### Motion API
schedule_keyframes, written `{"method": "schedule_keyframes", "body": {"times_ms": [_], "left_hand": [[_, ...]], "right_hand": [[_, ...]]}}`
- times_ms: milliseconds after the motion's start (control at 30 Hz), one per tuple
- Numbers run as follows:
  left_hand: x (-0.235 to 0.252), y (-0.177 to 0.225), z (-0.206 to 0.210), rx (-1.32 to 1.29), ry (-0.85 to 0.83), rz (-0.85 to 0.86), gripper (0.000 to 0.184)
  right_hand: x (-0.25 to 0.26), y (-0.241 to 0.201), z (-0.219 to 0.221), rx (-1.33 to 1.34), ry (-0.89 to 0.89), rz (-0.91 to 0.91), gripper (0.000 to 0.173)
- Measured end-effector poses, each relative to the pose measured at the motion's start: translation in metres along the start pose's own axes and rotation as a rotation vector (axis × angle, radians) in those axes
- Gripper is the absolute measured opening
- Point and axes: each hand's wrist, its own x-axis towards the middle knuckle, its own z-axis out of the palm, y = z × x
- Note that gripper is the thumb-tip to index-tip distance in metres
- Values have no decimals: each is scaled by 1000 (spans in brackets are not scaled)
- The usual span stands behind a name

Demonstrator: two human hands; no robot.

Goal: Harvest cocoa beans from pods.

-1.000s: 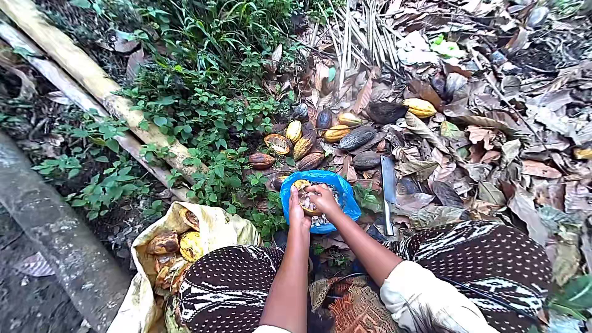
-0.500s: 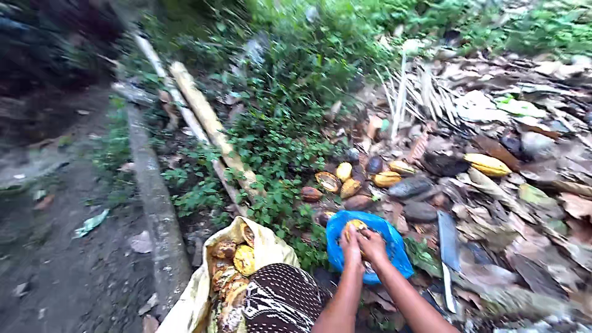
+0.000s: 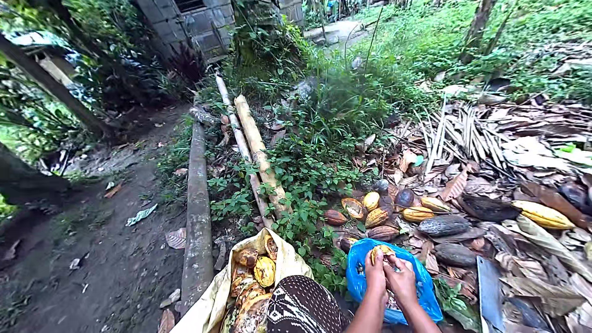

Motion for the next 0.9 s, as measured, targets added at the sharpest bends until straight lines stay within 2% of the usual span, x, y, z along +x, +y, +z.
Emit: {"method": "schedule_keyframes", "body": {"times_ms": [267,400,500,633,900], "left_hand": [[5,5,-1,-83,-43,-57,54],[3,14,-1,-57,-80,-24,52],[3,15,-1,-37,-107,-106,53],[2,10,-2,-51,-140,-196,57],[3,1,-7,-107,-142,-289,65]], "right_hand": [[-3,-1,-7,357,-146,177,49],[0,-7,-16,330,-279,174,56],[3,-7,-21,304,-344,238,56],[3,3,-24,317,-321,314,57],[-2,1,-32,355,-350,337,55]]}}
